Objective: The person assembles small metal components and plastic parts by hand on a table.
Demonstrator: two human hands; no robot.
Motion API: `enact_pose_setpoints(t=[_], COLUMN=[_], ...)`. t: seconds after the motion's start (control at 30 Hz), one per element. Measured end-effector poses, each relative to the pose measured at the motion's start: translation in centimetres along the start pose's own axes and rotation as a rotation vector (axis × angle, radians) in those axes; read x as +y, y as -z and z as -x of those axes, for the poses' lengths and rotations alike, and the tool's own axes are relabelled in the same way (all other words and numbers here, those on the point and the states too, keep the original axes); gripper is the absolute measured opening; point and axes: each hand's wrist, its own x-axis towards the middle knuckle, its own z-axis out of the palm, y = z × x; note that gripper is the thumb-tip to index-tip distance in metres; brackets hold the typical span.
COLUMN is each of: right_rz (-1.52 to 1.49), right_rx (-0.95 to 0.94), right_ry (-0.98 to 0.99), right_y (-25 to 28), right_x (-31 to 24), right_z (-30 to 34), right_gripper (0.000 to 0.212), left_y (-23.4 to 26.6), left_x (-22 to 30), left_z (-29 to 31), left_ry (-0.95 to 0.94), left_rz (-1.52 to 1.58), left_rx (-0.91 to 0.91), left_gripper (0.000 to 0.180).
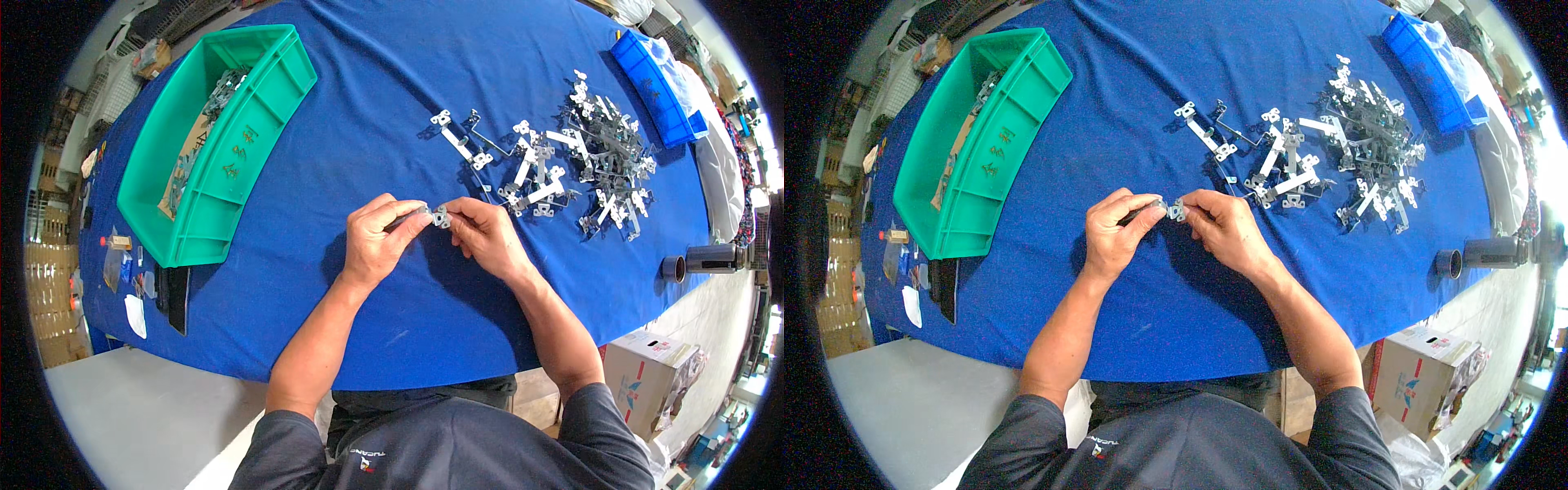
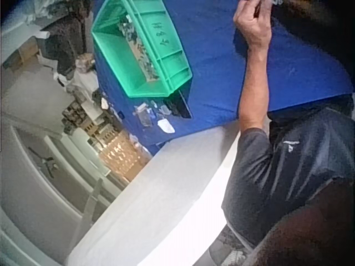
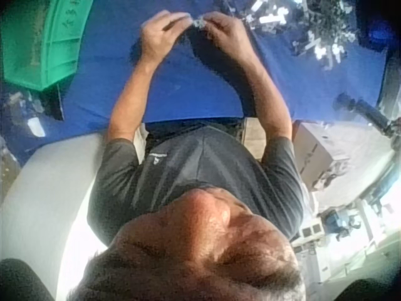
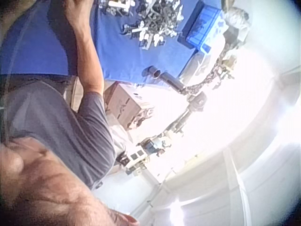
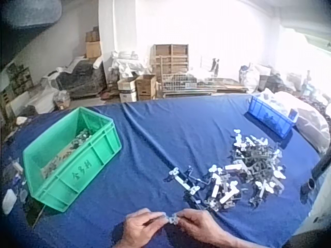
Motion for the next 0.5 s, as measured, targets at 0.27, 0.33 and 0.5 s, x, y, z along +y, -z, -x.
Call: enact_pose_setpoints(t=[0.27, 0.33, 0.5], right_rz=[-0.386, -0.178, -0.409], right_rx=[0.003, -0.026, 0.195], right_ry=[0.040, 0.037, 0.129], right_y=[0.1, 0.2, -0.2], right_x=[1.0, 1.1, 0.8], right_z=[-0.6, -0.6, -0.3], right_gripper=[0.020, 0.021, 0.019], left_y=[-0.4, -0.3, -0.3], left_x=[-0.3, -0.2, -0.1], left_z=[0.0, 0.0, 0.0], left_ry=[-0.062, -0.058, -0.075], left_rz=[-0.045, -0.059, -0.065], left_rx=[-0.035, -0.063, -0.070], left_gripper=[0.020, 0.019, 0.018])
